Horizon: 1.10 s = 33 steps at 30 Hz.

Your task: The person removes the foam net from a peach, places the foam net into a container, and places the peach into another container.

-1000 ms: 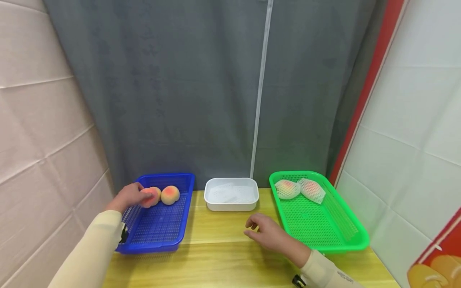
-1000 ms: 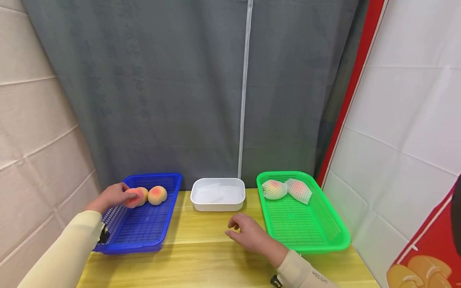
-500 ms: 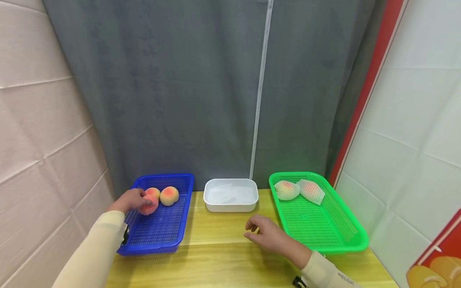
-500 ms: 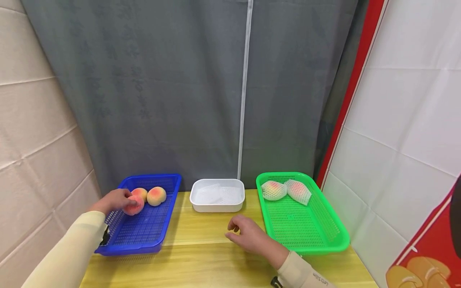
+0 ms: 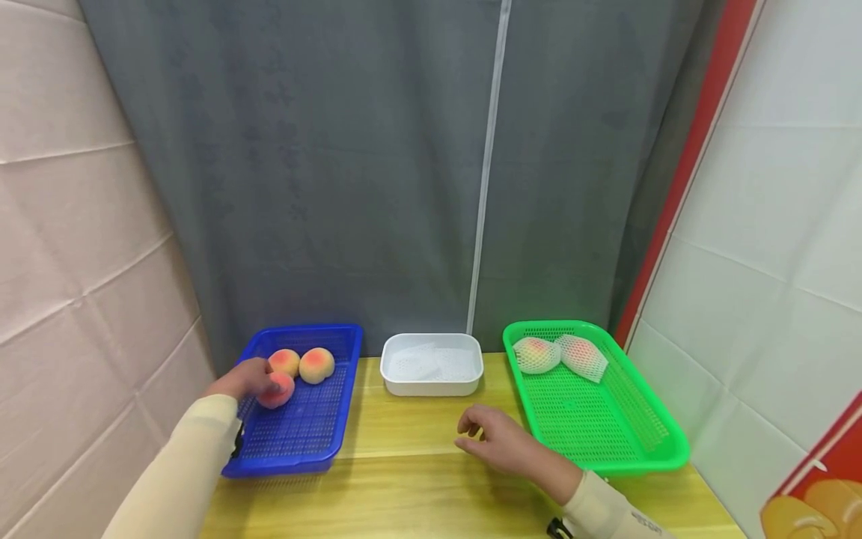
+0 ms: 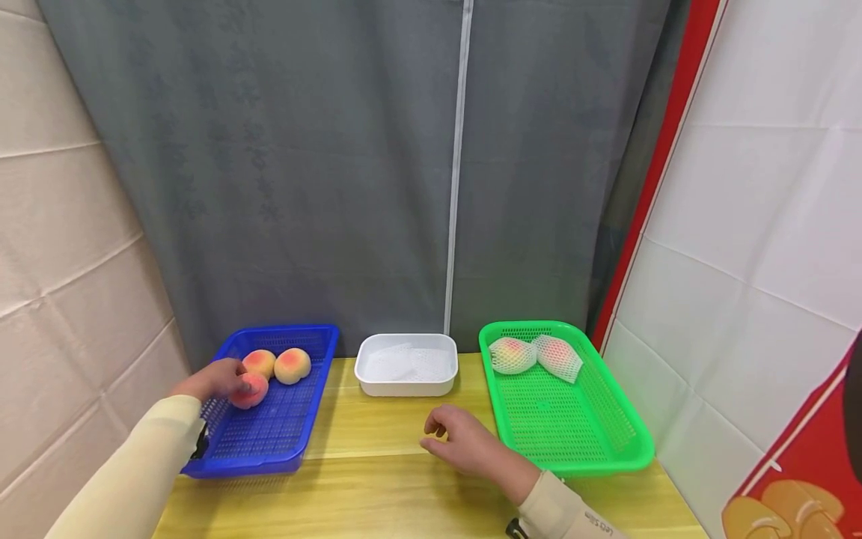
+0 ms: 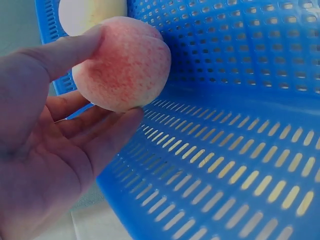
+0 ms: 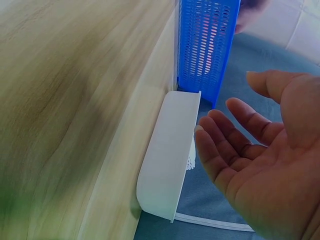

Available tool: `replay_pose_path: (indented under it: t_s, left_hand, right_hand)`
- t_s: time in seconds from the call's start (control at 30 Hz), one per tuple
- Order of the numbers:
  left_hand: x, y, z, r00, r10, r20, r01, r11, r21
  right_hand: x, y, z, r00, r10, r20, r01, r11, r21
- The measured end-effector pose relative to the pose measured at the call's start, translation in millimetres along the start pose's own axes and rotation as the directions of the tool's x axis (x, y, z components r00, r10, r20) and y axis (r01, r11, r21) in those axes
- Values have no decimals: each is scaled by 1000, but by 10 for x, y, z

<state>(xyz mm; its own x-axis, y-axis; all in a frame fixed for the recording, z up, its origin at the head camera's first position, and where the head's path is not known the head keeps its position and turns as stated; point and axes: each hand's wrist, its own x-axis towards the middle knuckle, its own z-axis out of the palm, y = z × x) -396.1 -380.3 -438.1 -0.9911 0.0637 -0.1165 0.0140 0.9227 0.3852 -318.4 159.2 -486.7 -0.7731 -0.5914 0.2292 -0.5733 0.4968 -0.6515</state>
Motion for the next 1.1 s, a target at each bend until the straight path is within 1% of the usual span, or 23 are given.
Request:
replay_pose_path:
  t_s: [0.13,0.27,0.33,0.47,0.6,0.7,0.77,0.9,0.97,1.03,1.1]
  left_hand:
    - [1,-2,25,1000,-6,-1,6,1000,13]
    - [11,-8,21,999,-30,21,30,999,15]
    - [15,-29,17,999,-24,28,24,1000,9]
    - [-36,13,-11,999,-26,45,27,1000,-12]
    - [-76,39,-25,994,-84,69,87,995,-43]
    - [-90,41,-24,990,-114,81,119,991,-56]
    - [-88,45,-17,989,-117,85,121,991,-51]
    - [-45,51,7,992,-100,76,100,995,-3]
    - [-4,27,21,994,-81,68,80,997,24]
    - [44,-16,37,995,-76,64,73,997,39]
    - [146,-128,86,997,-62,45,59,996,72]
  right_hand:
    - [5,-4,6,1000,1,11,-1,1000,7]
    - [15,-20,6,1000,2,16,-2,1000,11]
    - [17,-30,2,1000,-2,19,1,1000,19]
    - [20,-41,-6,999,-6,32,5,1000,26]
    - [27,-41,-10,999,-2,45,1,1000,22]
    - [32,-38,-7,998,-5,56,3,1000,27]
    - [32,-33,-2,998,-11,65,9,1000,27]
    - [15,-26,3,996,-17,90,14,1000,24]
    - [6,-31,-2,995,-11,99,9,1000,21]
    - [1,-39,-12,995,-3,104,2,1000,16]
    - [0,-45,-22,995,-4,104,3,1000,13]
